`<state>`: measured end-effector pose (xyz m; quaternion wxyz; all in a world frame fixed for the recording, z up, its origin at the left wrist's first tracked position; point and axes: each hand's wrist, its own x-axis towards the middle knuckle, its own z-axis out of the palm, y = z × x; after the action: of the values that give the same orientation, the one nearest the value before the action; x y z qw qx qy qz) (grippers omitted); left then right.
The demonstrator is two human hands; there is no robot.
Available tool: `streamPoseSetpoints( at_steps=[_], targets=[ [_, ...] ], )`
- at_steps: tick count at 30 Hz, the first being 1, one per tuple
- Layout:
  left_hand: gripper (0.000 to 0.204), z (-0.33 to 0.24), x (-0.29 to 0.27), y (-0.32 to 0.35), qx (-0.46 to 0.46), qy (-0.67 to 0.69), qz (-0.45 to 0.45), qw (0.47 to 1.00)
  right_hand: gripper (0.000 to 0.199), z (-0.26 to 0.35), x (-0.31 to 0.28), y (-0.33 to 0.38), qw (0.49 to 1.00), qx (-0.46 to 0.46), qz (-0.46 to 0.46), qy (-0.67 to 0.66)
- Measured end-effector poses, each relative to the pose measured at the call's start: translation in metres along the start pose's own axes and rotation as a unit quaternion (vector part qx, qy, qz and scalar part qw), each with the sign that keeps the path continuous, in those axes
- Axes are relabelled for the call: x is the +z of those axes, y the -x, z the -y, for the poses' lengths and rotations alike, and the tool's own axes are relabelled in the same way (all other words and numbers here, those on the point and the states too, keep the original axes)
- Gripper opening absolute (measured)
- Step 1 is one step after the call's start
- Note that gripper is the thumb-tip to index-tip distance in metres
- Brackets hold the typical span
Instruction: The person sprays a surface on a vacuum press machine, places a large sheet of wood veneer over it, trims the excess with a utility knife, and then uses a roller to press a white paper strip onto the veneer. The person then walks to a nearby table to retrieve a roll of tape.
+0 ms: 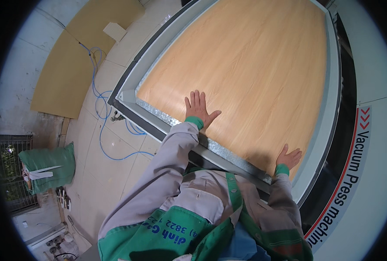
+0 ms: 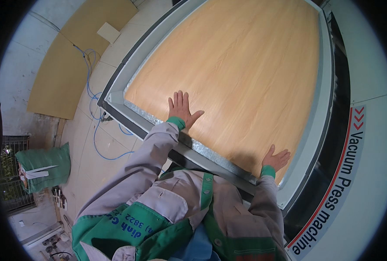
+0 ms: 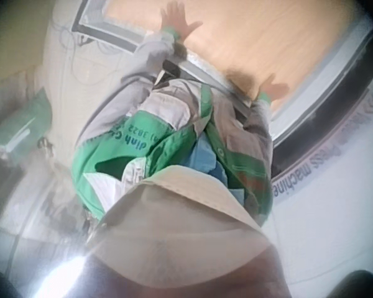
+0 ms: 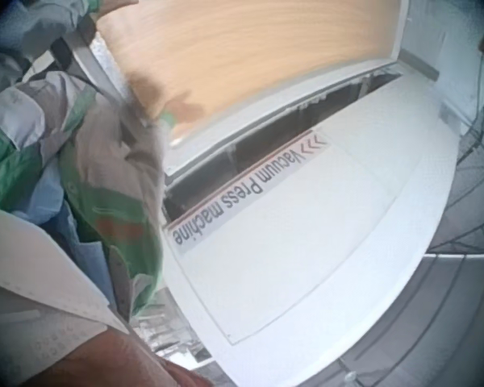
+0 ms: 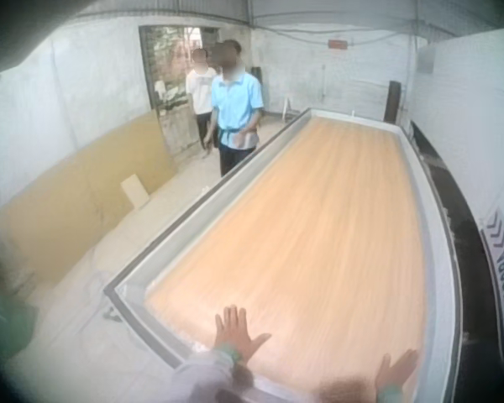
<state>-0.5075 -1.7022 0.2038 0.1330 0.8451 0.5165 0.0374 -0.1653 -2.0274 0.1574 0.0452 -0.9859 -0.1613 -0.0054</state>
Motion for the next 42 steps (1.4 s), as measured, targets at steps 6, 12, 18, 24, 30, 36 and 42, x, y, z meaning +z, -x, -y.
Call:
streamPoseSetpoints(
  at_steps=[6, 12, 18, 24, 30, 36, 42],
  targets=[
    [0.129, 0.000, 0.008, -0.009, -0.008, -0.019, 0.077, 0.997, 0.106, -0.006, -0.001, -0.010, 0.992, 0.095, -0.002, -0.083],
    [0.155, -0.007, -0.005, -0.006, 0.014, -0.074, 0.124, 0.989, 0.092, -0.013, -0.034, -0.010, 0.981, 0.152, 0.008, -0.117],
    [0.159, -0.007, -0.006, -0.008, 0.019, -0.112, 0.146, 0.983, 0.093, -0.015, -0.027, -0.007, 0.982, 0.138, 0.035, -0.122],
    [0.159, -0.004, -0.012, -0.007, 0.036, -0.084, 0.168, 0.981, 0.094, -0.013, 0.011, -0.003, 0.992, -0.060, -0.100, -0.045],
    [0.139, -0.002, -0.014, 0.013, 0.077, -0.049, 0.071, 0.993, 0.089, -0.013, -0.002, -0.003, 0.998, -0.047, -0.014, 0.032],
    [0.109, 0.023, -0.002, 0.026, 0.022, -0.004, 0.017, 1.000, 0.091, -0.021, -0.007, 0.029, 0.979, -0.193, 0.039, 0.046],
    [0.106, 0.052, -0.003, 0.004, -0.046, -0.020, 0.023, 0.998, 0.089, -0.010, -0.007, 0.036, 0.984, -0.177, 0.000, 0.024]
  ],
)
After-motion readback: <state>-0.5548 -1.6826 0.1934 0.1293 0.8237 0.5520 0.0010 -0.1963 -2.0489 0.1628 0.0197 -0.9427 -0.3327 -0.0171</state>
